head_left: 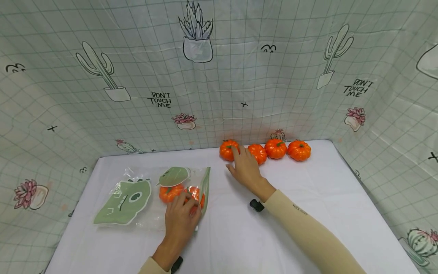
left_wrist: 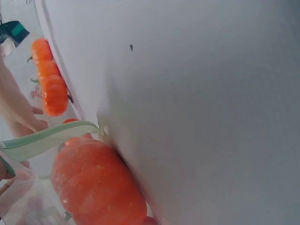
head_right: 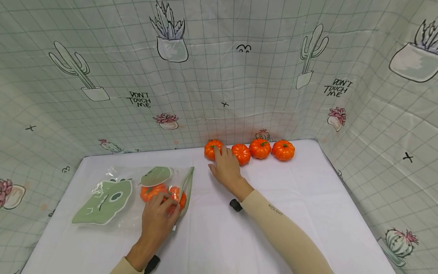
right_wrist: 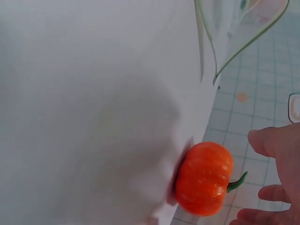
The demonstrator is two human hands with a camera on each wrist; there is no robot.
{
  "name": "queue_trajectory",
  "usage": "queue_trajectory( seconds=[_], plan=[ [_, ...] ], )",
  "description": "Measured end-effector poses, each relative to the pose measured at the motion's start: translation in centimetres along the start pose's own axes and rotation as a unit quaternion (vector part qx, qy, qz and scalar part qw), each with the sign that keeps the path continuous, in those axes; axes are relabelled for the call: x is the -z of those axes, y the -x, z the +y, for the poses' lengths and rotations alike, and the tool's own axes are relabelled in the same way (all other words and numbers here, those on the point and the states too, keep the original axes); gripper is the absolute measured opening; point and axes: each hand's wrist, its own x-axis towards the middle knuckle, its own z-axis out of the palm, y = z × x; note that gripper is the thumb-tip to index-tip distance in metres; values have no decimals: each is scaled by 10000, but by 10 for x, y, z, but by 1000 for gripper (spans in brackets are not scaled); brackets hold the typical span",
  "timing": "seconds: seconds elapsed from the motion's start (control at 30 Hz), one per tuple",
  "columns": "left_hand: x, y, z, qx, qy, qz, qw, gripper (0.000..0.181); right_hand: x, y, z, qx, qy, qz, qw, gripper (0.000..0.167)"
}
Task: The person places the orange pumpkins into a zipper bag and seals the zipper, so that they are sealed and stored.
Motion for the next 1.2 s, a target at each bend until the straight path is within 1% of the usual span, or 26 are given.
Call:
queue_trajectory(
  seconds=[0.2,0.4,0.53,0.63,0.77,0.93,1.2],
  plan=[
    [1,0,1,104,-38,-110,9999,17,-4,-16,3,-13,246,-39,9997,75],
    [2,0,2,212,-83,-244,9994,15,-6,-27,8,-74,495,-124,9987,82],
    [2,1,1,233,-81,-269,9993,16,-9,-35,12,-187,678,-371,9968,82],
    [1,1,0,161,-103,-220,9996,16,-11,-40,14,-299,829,-598,9943,80],
    [0,1,0,109,-161,-206,9996,16,-12,-43,17,-344,995,-722,9918,77],
    [1,1,-1,188,-148,-304,9992,14,-14,-46,17,-295,1064,-765,9909,78],
    [1,1,0,206,-151,-345,9991,12,-15,-49,13,-322,936,-963,9904,79]
  ],
)
